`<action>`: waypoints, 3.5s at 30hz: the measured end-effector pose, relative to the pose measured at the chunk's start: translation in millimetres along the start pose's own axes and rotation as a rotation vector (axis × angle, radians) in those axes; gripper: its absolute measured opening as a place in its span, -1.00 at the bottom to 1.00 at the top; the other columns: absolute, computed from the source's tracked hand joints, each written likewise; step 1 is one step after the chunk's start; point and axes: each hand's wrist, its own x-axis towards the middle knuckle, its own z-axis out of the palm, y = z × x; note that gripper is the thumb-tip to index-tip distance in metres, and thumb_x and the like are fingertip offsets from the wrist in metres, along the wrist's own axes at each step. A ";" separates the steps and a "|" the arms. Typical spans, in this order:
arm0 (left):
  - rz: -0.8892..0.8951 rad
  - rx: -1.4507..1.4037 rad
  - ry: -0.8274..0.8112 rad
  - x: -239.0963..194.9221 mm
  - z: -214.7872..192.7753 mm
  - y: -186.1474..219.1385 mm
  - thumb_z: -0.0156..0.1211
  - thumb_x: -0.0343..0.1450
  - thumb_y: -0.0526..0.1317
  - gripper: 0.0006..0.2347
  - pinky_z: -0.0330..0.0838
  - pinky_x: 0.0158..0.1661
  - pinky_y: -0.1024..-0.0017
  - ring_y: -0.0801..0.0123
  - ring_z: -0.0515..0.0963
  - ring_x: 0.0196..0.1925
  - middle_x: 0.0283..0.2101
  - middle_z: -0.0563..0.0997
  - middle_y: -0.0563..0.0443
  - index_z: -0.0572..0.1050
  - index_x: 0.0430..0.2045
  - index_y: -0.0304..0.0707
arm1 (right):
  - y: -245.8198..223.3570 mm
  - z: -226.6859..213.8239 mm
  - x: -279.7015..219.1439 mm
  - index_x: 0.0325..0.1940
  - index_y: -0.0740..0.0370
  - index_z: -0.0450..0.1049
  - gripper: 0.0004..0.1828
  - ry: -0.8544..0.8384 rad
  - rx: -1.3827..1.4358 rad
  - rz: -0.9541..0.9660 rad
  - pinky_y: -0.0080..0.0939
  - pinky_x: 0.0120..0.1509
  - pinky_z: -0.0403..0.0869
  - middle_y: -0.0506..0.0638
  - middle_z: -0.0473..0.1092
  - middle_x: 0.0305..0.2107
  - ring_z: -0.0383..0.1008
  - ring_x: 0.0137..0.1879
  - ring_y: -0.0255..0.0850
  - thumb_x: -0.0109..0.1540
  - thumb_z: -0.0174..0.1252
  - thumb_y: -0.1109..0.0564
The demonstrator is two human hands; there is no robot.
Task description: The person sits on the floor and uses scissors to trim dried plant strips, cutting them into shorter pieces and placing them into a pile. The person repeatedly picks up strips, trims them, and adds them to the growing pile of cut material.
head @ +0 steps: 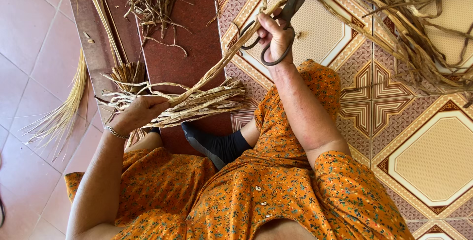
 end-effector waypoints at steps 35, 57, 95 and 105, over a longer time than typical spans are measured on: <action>-0.507 0.325 0.307 -21.3 -51.3 -62.0 0.11 0.57 -0.03 -0.76 0.34 -0.01 -0.04 0.18 0.56 -0.24 -0.30 0.61 -0.07 0.63 0.02 0.03 | -26.8 -10.8 -0.6 0.43 0.17 0.17 -0.13 -0.026 -0.308 -0.165 -0.29 -0.36 0.48 0.11 0.64 -0.31 0.55 -0.38 -0.26 0.15 0.50 0.13; 0.546 -0.358 0.451 171.8 69.5 169.2 0.22 0.57 -0.26 -0.90 0.42 -0.39 0.51 0.54 0.48 -0.43 -0.43 0.56 0.15 0.55 -0.14 -0.31 | -28.0 0.8 -7.9 0.43 0.22 0.18 -0.27 -0.181 -0.433 -0.312 -0.35 -0.51 0.45 0.05 0.58 -0.30 0.60 -0.42 -0.28 0.33 0.29 -0.13; 0.539 -1.035 0.418 142.4 54.4 137.1 0.31 0.48 -0.32 -0.86 0.53 -0.20 0.64 0.66 0.60 -0.25 -0.27 0.69 0.13 0.63 -0.13 -0.32 | -19.5 1.9 -29.9 0.11 0.21 0.39 -0.16 -0.561 -0.725 0.018 -0.38 -0.43 0.23 -0.31 0.17 -0.59 0.17 -0.50 -0.50 0.39 -0.42 -0.54; 0.559 -0.911 0.475 146.1 58.9 127.1 0.34 0.47 -0.32 -0.88 0.49 -0.27 0.63 0.66 0.54 -0.32 -0.32 0.66 0.15 0.64 -0.15 -0.31 | -13.8 -15.7 -14.0 -0.11 0.18 0.49 -0.17 -0.404 -0.877 -0.248 -0.39 -0.61 0.18 -0.28 0.12 -0.71 0.13 -0.64 -0.47 0.42 -0.41 -0.53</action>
